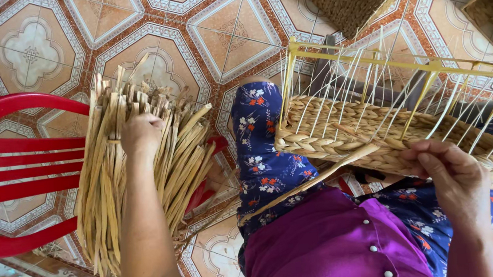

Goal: The person weaves a rectangular basket by hand, interlacing dried palm strips through a yellow wire frame. They repeatedly pull and tuck the strips to form a tight braided pattern along the basket's sides.

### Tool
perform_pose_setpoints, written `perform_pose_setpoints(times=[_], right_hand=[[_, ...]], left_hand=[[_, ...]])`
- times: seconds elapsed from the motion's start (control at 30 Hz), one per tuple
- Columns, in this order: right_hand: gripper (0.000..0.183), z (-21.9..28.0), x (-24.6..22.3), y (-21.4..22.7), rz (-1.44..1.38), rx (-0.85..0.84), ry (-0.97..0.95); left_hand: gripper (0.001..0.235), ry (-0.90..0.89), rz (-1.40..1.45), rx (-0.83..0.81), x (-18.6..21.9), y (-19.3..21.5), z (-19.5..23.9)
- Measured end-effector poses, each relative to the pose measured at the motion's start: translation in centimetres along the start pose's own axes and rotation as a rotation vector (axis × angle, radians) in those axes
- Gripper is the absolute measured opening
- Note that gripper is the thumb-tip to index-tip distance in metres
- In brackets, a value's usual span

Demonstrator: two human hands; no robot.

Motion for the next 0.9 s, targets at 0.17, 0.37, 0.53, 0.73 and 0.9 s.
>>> perform_pose_setpoints(times=[0.17,0.37,0.53,0.73,0.9], right_hand=[[0.02,0.0,0.2,-0.2,0.007,0.0,-0.018],[0.02,0.3,0.0,-0.3,0.041,0.002,-0.011],[0.019,0.2,-0.2,-0.3,0.032,0.008,-0.008],[0.019,0.3,-0.8,-0.5,0.034,0.009,-0.029],[0.019,0.3,-1.2,-0.6,0.069,0.003,-0.014]], left_hand=[[0.015,-0.135,-0.005,0.329,-0.6,-2.7,0.3],[0.016,-0.238,-0.025,0.499,-0.1,-3.8,-0.6],[0.012,-0.217,0.134,0.389,0.0,-3.3,-0.9],[0.012,-0.24,0.677,0.024,2.8,1.0,0.9],[0.018,-0.76,1.361,0.066,10.1,12.1,4.9]])
Point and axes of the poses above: each hand's wrist, its own z-axis away from the middle knuckle, its own y-axis out of the back of the hand, x = y × z, the point moved 6 cm from there along -z, towards the middle knuckle
